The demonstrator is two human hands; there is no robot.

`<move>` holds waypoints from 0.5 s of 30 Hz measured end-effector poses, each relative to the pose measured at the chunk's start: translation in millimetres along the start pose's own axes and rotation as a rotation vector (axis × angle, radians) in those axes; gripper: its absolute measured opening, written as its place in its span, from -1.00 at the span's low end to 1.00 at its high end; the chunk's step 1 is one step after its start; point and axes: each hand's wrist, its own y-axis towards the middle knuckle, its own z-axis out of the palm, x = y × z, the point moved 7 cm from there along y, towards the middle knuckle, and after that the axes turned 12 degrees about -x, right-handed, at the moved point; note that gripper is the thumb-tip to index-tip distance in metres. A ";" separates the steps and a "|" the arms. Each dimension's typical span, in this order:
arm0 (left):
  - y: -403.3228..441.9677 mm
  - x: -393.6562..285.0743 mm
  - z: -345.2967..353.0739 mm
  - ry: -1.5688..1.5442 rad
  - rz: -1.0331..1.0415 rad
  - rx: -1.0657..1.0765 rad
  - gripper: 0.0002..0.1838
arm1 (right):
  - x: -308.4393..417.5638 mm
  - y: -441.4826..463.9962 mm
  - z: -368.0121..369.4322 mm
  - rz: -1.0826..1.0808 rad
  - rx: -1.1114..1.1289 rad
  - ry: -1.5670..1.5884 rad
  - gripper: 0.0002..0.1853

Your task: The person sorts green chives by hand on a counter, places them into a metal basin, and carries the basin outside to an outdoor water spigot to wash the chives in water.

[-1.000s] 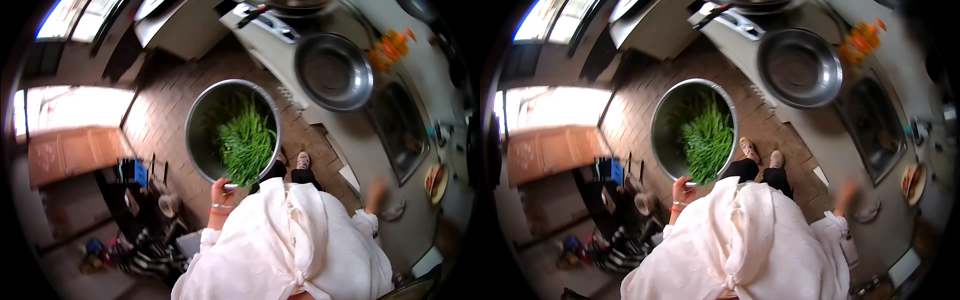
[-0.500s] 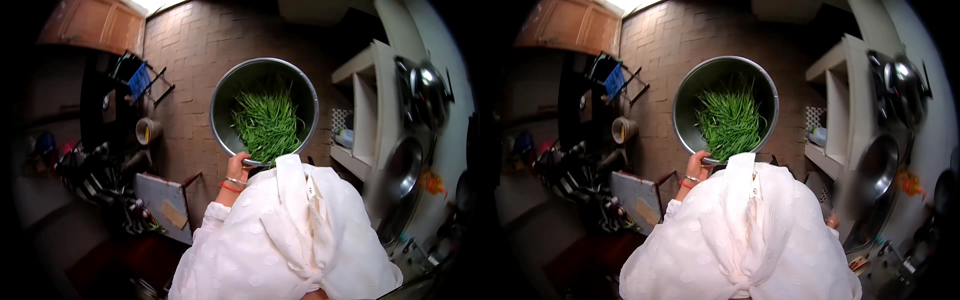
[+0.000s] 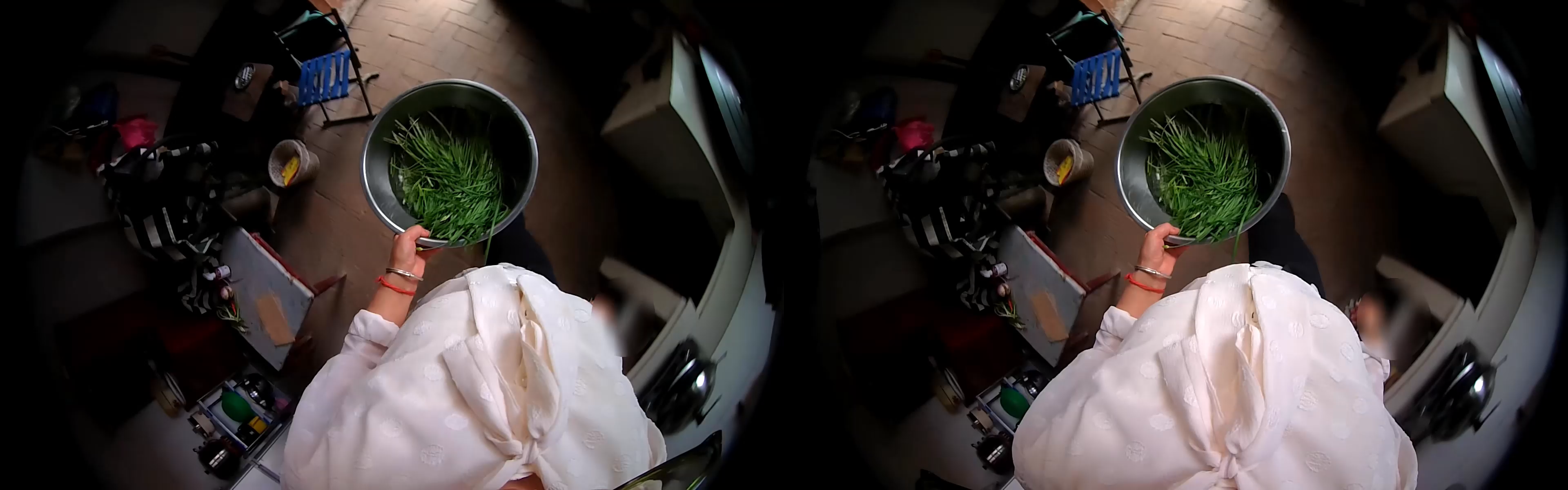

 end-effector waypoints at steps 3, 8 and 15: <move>33.5 -71.3 44.6 -0.018 0.022 -0.007 -0.94 | 43.8 78.3 37.6 -0.139 0.031 -0.149 -0.84; 81.0 -157.1 100.6 -0.132 -0.018 0.046 -0.91 | 190.3 131.8 110.7 -0.141 -0.014 -0.314 -0.88; 152.1 -278.6 189.9 -0.112 0.031 0.070 -0.93 | 499.0 247.6 218.9 -0.094 0.019 0.088 -0.94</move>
